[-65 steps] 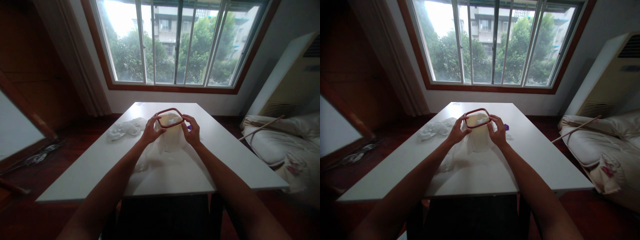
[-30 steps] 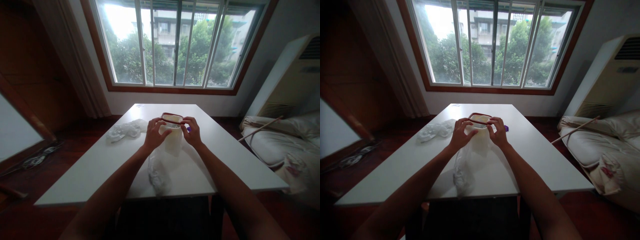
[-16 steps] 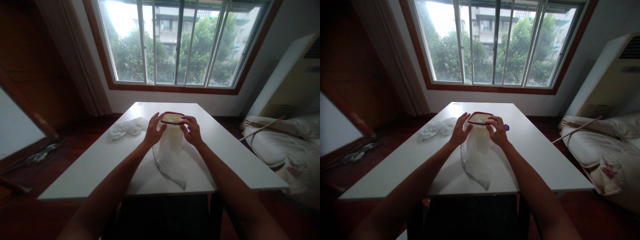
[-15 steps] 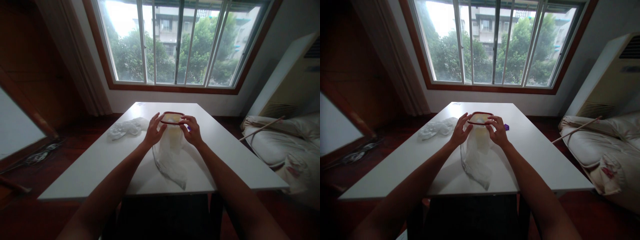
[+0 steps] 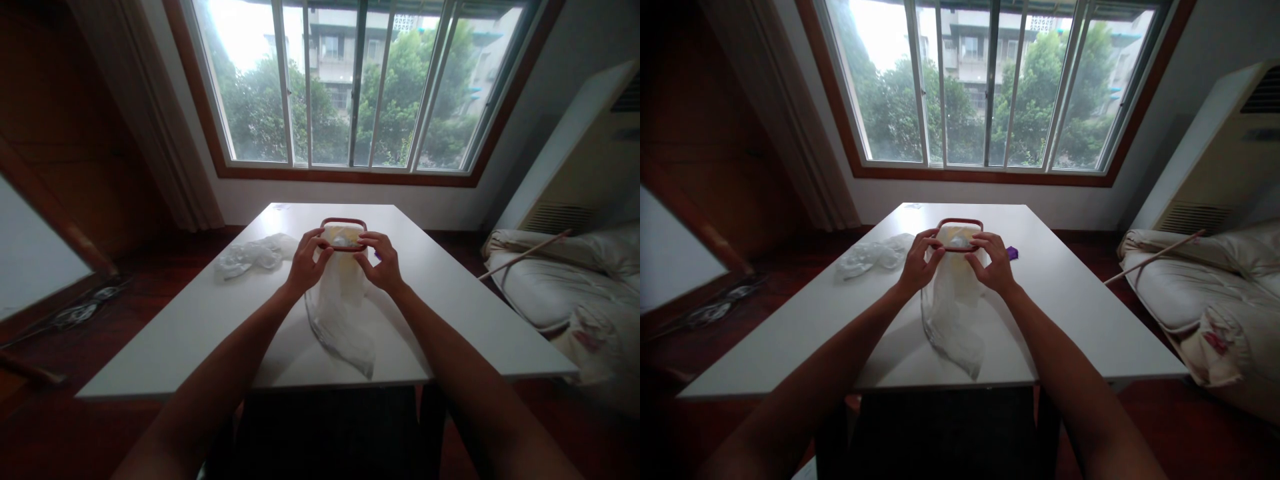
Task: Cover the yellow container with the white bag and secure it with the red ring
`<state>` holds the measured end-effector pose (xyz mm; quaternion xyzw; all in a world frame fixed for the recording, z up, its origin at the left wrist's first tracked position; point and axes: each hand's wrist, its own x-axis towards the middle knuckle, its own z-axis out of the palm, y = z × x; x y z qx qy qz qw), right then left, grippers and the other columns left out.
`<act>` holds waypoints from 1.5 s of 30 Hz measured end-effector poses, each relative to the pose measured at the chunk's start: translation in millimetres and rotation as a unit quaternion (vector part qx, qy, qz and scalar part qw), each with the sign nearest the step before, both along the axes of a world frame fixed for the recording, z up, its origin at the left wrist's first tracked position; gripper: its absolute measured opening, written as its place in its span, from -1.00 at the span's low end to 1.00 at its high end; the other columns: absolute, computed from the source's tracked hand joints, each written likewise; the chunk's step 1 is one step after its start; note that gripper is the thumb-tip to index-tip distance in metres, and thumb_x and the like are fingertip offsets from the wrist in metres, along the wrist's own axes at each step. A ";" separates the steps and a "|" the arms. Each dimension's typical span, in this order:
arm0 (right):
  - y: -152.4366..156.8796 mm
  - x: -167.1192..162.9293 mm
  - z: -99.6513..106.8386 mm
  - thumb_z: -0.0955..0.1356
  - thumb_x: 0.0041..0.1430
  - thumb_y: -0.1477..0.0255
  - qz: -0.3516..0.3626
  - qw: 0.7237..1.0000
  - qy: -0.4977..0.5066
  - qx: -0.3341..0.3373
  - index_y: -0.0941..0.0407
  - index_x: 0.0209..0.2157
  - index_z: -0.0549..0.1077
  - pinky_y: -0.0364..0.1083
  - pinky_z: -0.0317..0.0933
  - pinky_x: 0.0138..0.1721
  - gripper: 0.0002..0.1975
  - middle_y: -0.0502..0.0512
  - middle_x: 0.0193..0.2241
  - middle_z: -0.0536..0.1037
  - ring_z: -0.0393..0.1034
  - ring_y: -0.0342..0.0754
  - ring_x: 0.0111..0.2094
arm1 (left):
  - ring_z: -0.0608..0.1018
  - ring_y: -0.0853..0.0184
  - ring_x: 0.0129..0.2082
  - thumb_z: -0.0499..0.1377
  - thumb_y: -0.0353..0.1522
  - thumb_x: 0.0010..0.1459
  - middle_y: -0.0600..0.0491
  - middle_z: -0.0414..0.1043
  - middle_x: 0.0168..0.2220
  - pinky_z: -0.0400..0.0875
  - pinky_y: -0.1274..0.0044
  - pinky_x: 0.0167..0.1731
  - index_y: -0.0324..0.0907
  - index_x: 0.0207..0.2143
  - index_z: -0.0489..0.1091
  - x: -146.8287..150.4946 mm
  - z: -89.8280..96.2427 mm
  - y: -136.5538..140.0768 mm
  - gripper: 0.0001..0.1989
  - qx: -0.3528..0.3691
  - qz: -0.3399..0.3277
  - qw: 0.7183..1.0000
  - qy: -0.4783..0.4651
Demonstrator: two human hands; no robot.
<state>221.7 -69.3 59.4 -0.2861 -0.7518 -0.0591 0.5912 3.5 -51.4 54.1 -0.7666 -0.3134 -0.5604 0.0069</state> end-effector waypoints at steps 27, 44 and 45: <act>28.0 17.8 -14.1 0.22 0.29 -0.01 0.138 0.958 0.075 -0.239 -0.06 0.14 0.40 0.17 -0.02 0.34 -0.48 0.06 0.31 0.23 0.05 0.06 0.34 | 0.44 0.25 0.06 -0.04 -0.18 0.38 -0.10 0.38 0.04 0.43 0.34 -0.03 -0.14 -0.04 0.38 -13.3 -4.0 14.9 -0.68 -0.051 -0.051 0.997 -0.030; 24.6 2.4 -15.4 0.25 0.29 0.04 0.182 0.931 0.178 -0.261 -0.01 0.02 0.50 0.12 -0.02 0.34 -0.56 0.05 0.25 0.33 0.14 0.03 0.30 | 0.26 0.14 0.28 -0.04 0.00 0.31 -0.14 0.21 0.25 0.23 0.19 0.22 -0.11 0.03 0.37 -19.9 -1.5 21.4 -0.53 -0.133 -0.107 0.984 -0.051; 24.0 1.6 -15.1 0.25 0.29 0.04 0.180 0.934 0.172 -0.258 -0.01 0.01 0.50 0.12 -0.02 0.34 -0.56 0.05 0.25 0.33 0.14 0.04 0.30 | 0.26 0.15 0.29 -0.07 0.00 0.32 -0.13 0.21 0.25 0.19 0.19 0.24 -0.11 0.02 0.37 -20.7 -1.8 22.6 -0.51 -0.141 -0.114 0.982 -0.059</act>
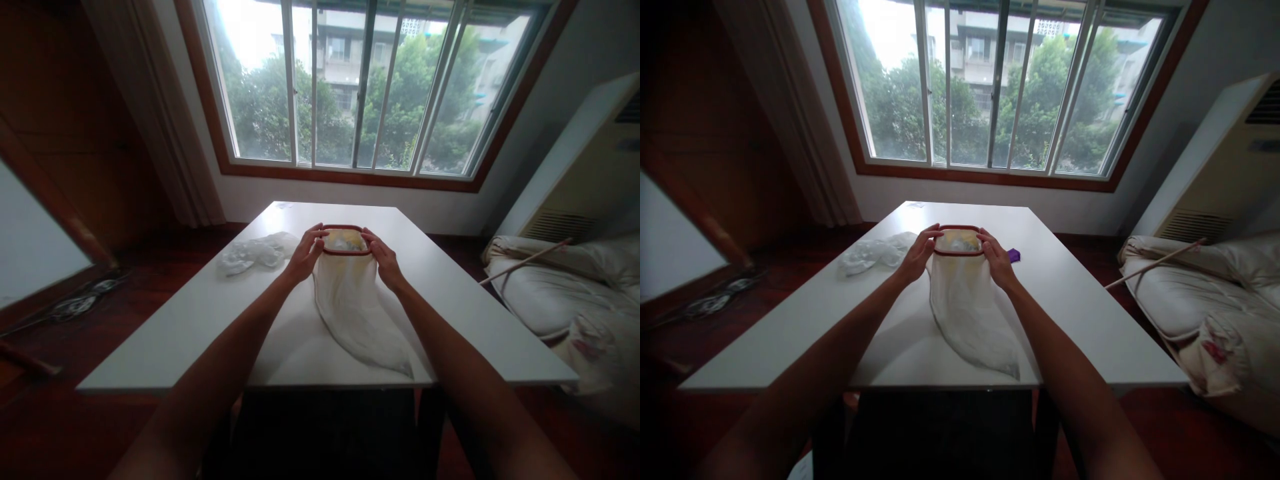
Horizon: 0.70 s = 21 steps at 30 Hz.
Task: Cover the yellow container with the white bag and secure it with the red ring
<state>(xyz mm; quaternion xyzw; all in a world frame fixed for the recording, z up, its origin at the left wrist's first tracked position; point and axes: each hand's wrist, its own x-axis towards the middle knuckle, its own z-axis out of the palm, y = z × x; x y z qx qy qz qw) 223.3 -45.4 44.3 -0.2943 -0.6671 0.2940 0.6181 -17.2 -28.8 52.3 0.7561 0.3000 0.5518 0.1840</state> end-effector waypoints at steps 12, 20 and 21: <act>-2.9 5.7 5.9 0.23 0.29 0.00 -0.030 0.999 -0.035 0.014 0.02 -0.11 0.49 0.15 0.12 0.26 -0.57 0.12 0.18 0.40 0.23 0.05 0.24 | 0.25 0.05 0.29 0.17 0.00 0.17 -0.15 0.17 0.26 0.31 0.16 0.13 -0.11 -0.17 0.42 1.7 4.3 -5.3 -0.61 -0.072 -0.027 0.997 -0.012; -0.9 9.6 6.9 0.30 0.23 0.03 -0.003 0.999 -0.051 0.012 0.02 -0.14 0.49 0.14 0.13 0.23 -0.61 0.14 0.17 0.40 0.24 0.09 0.23 | 0.31 0.06 0.24 0.14 -0.08 0.21 -0.15 0.23 0.23 0.28 0.15 0.15 -0.12 -0.22 0.38 0.7 4.8 -7.1 -0.69 -0.025 -0.001 0.999 0.031; -0.3 10.1 6.7 0.31 0.23 0.02 -0.004 0.998 -0.054 0.010 0.02 -0.15 0.49 0.14 0.14 0.22 -0.61 0.14 0.17 0.40 0.24 0.09 0.22 | 0.32 0.07 0.23 0.14 -0.09 0.21 -0.14 0.24 0.22 0.28 0.16 0.15 -0.13 -0.23 0.38 0.4 5.1 -6.8 -0.70 -0.017 0.004 0.999 0.039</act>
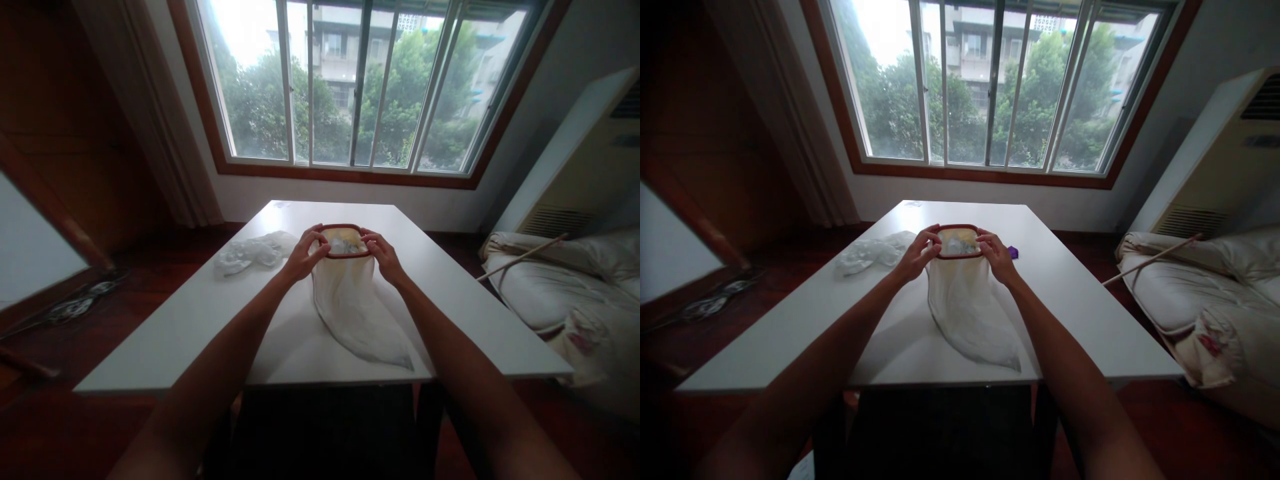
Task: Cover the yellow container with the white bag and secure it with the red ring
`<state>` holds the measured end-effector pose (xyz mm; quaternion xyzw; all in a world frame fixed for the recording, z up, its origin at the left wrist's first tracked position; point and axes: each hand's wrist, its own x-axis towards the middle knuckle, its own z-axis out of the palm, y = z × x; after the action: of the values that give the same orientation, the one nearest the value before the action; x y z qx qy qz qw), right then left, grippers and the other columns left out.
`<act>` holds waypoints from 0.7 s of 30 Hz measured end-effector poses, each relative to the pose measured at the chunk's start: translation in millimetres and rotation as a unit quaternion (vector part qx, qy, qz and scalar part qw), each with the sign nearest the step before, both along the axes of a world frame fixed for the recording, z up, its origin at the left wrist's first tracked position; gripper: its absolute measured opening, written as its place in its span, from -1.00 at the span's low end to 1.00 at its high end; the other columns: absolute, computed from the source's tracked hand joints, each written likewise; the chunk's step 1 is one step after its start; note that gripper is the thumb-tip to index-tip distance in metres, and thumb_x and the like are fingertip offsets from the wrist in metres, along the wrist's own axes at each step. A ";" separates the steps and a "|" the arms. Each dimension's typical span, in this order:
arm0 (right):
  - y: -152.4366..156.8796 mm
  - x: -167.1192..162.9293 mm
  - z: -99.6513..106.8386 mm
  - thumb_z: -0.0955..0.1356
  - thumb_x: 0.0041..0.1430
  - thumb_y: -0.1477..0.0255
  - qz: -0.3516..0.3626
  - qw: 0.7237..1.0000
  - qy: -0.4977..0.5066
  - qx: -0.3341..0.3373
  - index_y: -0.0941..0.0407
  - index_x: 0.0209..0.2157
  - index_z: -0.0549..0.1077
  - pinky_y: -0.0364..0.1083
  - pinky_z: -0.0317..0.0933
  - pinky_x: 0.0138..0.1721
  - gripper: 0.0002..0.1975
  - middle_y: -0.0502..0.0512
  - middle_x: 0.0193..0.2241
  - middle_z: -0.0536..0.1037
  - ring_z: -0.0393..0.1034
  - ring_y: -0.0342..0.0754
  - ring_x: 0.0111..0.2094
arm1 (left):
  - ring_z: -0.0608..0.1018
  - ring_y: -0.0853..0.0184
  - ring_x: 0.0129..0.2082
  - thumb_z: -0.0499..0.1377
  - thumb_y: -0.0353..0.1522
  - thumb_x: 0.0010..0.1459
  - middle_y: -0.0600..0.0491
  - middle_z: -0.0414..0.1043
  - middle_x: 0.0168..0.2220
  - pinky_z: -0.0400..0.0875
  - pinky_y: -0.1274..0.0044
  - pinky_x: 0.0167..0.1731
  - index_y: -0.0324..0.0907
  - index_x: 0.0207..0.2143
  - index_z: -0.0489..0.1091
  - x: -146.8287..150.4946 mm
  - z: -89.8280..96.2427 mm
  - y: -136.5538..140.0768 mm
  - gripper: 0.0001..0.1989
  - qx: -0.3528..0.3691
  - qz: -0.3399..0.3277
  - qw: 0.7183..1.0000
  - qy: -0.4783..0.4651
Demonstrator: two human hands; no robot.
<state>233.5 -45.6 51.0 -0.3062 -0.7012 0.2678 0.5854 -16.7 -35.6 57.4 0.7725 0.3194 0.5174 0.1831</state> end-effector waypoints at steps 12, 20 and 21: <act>4.2 -5.5 -8.1 0.19 0.31 0.02 -0.061 0.997 -0.026 0.046 0.00 -0.02 0.47 0.10 0.08 0.27 -0.54 0.10 0.15 0.39 0.22 0.06 0.21 | 0.32 0.13 0.22 0.02 -0.11 0.29 -0.14 0.29 0.16 0.20 0.20 0.22 -0.13 -0.19 0.36 2.0 -6.2 5.3 -0.70 0.010 -0.019 1.000 0.005; 15.8 -2.1 -14.8 0.18 0.26 -0.07 -0.034 0.999 -0.029 0.022 0.00 -0.07 0.48 0.12 0.00 0.32 -0.48 0.07 0.22 0.34 0.15 0.06 0.28 | 0.19 0.06 0.34 0.06 -0.02 0.25 -0.19 0.12 0.31 0.07 0.13 0.28 -0.13 -0.13 0.30 6.4 -14.1 7.1 -0.62 -0.038 -0.061 0.997 -0.023; 16.6 -2.4 -15.6 0.17 0.27 -0.07 -0.033 0.999 -0.026 0.024 0.01 -0.06 0.48 0.11 0.00 0.32 -0.47 0.07 0.22 0.33 0.15 0.05 0.28 | 0.19 0.07 0.33 0.06 -0.01 0.25 -0.20 0.12 0.31 0.07 0.13 0.29 -0.13 -0.13 0.30 6.7 -14.4 7.4 -0.61 -0.035 -0.059 0.997 -0.026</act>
<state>231.0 -29.1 35.4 -0.3217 -0.7120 0.2236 0.5826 -10.0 -28.2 43.0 0.7695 0.2869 0.5137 0.2485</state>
